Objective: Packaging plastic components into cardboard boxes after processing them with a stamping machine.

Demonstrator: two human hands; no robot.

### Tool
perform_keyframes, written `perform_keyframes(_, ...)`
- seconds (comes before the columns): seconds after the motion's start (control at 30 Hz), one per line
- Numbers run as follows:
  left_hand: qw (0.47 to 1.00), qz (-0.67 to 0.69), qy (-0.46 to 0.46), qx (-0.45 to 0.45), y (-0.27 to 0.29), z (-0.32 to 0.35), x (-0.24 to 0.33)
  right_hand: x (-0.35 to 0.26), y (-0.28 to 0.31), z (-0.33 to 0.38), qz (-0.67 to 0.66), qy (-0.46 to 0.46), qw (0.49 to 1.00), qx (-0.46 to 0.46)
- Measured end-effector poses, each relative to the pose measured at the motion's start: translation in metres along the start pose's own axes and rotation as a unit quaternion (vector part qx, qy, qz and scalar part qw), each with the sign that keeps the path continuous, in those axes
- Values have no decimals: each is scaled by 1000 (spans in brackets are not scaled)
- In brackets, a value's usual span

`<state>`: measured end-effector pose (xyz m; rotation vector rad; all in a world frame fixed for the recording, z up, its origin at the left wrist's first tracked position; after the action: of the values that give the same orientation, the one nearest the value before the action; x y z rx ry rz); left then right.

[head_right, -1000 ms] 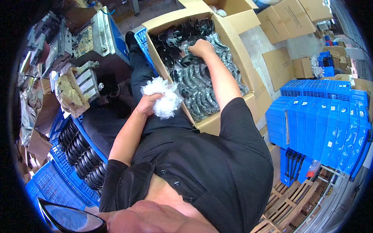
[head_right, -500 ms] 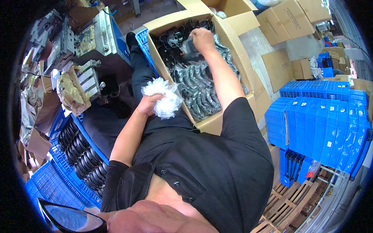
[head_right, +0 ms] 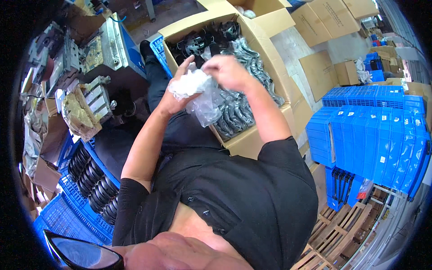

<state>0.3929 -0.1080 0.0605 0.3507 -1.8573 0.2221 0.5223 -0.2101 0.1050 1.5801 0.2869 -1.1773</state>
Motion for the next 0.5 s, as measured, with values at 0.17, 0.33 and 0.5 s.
perform_keyframes(0.17, 987, 66, 89, -117, -19, 17, -43, 45, -43, 13, -305, -106, 942, -91)
perform_keyframes(0.33, 917, 304, 249, 76, -21, 51, -81, 105, 10, -13, -79, -180, 976, 95)
perform_keyframes(0.5, 876, 409, 244, 82, -15, 19, -69, 172, 21, -62, 349, -233, 907, 45)
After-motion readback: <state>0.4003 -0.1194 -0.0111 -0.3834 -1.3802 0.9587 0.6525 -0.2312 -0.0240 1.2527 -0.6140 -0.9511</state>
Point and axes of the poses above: each hand's wrist, its own z-axis away from the middle knuckle, its own y-axis out of the back of the hand, x = y × z, the point moved 9 cm from there along -z, towards the middle knuckle, and after that the axes turned 6 degrees about -y, right-handed, at the moved point
